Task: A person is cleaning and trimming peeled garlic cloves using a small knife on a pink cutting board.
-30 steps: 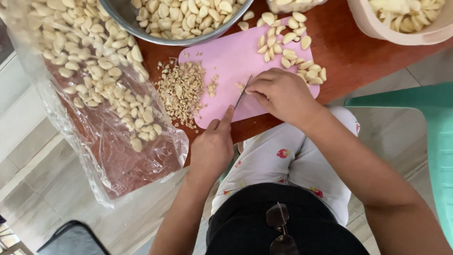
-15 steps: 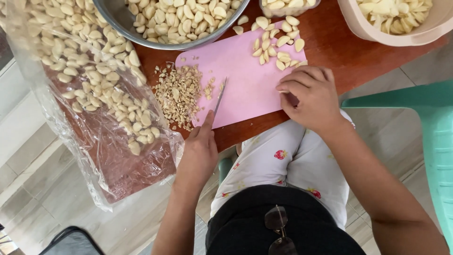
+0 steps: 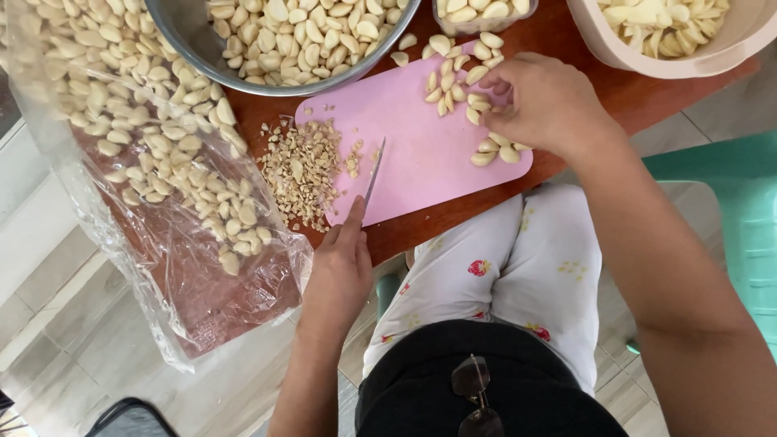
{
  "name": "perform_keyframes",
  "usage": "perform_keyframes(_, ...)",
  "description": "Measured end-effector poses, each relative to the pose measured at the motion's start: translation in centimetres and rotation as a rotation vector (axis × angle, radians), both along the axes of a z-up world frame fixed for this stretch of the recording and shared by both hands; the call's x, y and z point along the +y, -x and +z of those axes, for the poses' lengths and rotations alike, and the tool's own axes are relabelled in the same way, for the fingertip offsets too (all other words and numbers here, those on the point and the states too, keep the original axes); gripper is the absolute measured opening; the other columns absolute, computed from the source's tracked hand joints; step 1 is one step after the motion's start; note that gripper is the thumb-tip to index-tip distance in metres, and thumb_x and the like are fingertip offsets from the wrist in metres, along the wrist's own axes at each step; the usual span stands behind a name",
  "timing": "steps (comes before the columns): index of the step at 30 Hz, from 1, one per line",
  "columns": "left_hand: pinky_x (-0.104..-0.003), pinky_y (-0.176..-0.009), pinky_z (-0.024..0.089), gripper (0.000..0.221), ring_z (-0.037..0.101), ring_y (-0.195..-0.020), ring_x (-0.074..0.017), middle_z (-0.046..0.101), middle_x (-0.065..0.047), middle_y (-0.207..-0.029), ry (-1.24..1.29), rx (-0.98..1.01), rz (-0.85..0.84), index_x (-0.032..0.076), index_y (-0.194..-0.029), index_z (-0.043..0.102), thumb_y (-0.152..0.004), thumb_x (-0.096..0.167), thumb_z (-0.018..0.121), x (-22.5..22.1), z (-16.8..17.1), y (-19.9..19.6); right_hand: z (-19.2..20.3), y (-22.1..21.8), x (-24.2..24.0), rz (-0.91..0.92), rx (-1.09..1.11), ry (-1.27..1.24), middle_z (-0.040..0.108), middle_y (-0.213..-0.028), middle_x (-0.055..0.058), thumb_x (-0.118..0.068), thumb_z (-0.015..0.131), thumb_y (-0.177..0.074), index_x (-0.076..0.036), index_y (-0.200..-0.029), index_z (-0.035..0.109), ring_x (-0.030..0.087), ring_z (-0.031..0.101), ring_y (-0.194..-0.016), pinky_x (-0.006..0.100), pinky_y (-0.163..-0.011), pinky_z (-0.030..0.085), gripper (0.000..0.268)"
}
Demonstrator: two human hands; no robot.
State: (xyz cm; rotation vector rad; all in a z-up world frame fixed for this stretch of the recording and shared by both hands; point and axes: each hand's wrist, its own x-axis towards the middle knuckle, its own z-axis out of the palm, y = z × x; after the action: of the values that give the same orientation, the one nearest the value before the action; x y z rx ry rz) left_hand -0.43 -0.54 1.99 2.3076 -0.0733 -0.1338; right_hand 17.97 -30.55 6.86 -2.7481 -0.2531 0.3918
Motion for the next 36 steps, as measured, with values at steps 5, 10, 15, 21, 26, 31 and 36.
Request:
perform_keyframes(5,-0.043,-0.072,0.057,0.054,0.065,-0.080,-0.0296,0.065,-0.018,-0.099,0.021,0.014,0.008,0.003,-0.160,0.045,-0.106,0.002,0.049,0.0,0.2,0.1,-1.5,-0.5,0.2,0.074,-0.024,-0.049,0.072,-0.113,0.007,-0.009,0.074,-0.080,-0.010,-0.120,0.076,0.028,0.066,-0.105,0.045,-0.083,0.053,0.039)
perform_keyframes(10,-0.040,-0.070,0.056,0.054,0.063,-0.077,-0.0272,0.064,-0.016,-0.097,0.033,0.032,0.010,0.003,-0.160,0.045,-0.106,0.002,0.049,0.0,0.5,-0.1,-3.4,-0.9,0.1,0.152,-0.091,-0.133,0.068,-0.115,0.013,-0.003,0.068,-0.094,-0.005,-0.123,0.077,0.030,0.069,-0.100,0.041,-0.084,0.055,0.031)
perform_keyframes(15,-0.042,-0.069,0.056,0.055,0.063,-0.075,-0.0277,0.063,-0.017,-0.096,0.020,0.047,0.007,0.005,-0.161,0.044,-0.106,0.003,0.049,0.0,0.5,0.0,-3.9,0.1,2.4,0.171,-0.166,-0.185,0.066,-0.119,0.017,0.001,0.065,-0.095,-0.004,-0.127,0.077,0.036,0.070,-0.097,0.046,-0.090,0.055,0.035)
perform_keyframes(21,-0.044,-0.073,0.057,0.054,0.064,-0.081,-0.0297,0.064,-0.017,-0.097,0.024,0.050,0.030,0.006,-0.160,0.046,-0.105,0.004,0.049,0.3,0.2,0.0,-3.1,0.2,2.7,0.184,-0.187,-0.387,0.071,-0.118,0.017,0.009,0.068,-0.093,-0.003,-0.124,0.075,0.029,0.069,-0.101,0.042,-0.092,0.057,0.034)
perform_keyframes(26,-0.042,-0.074,0.057,0.054,0.068,-0.090,-0.0285,0.066,-0.015,-0.110,0.021,0.114,0.061,0.009,-0.160,0.046,-0.107,0.008,0.047,0.3,1.1,-0.1,-2.3,-1.9,-1.7,0.078,-0.376,-0.312,0.061,-0.124,0.020,0.017,0.061,-0.087,0.003,-0.136,0.068,0.032,0.066,-0.102,0.042,-0.094,0.054,0.052)
perform_keyframes(31,-0.040,-0.071,0.058,0.054,0.067,-0.082,-0.0279,0.066,-0.017,-0.107,0.037,0.076,0.040,0.006,-0.160,0.046,-0.106,0.006,0.048,0.0,1.1,-0.1,-1.5,-2.1,-0.3,-0.031,-0.081,-0.328,0.053,-0.143,0.019,0.007,0.061,-0.087,0.003,-0.149,0.053,0.032,0.059,-0.123,0.041,-0.107,0.046,0.063)
perform_keyframes(36,-0.043,-0.069,0.058,0.054,0.068,-0.085,-0.0286,0.067,-0.017,-0.107,0.017,0.093,0.034,0.005,-0.160,0.045,-0.106,0.005,0.048,0.0,1.5,-0.2,-3.0,-2.3,0.2,-0.019,-0.078,-0.370,0.043,-0.144,0.015,0.007,0.060,-0.087,0.001,-0.152,0.054,0.031,0.053,-0.132,0.038,-0.115,0.040,0.066)
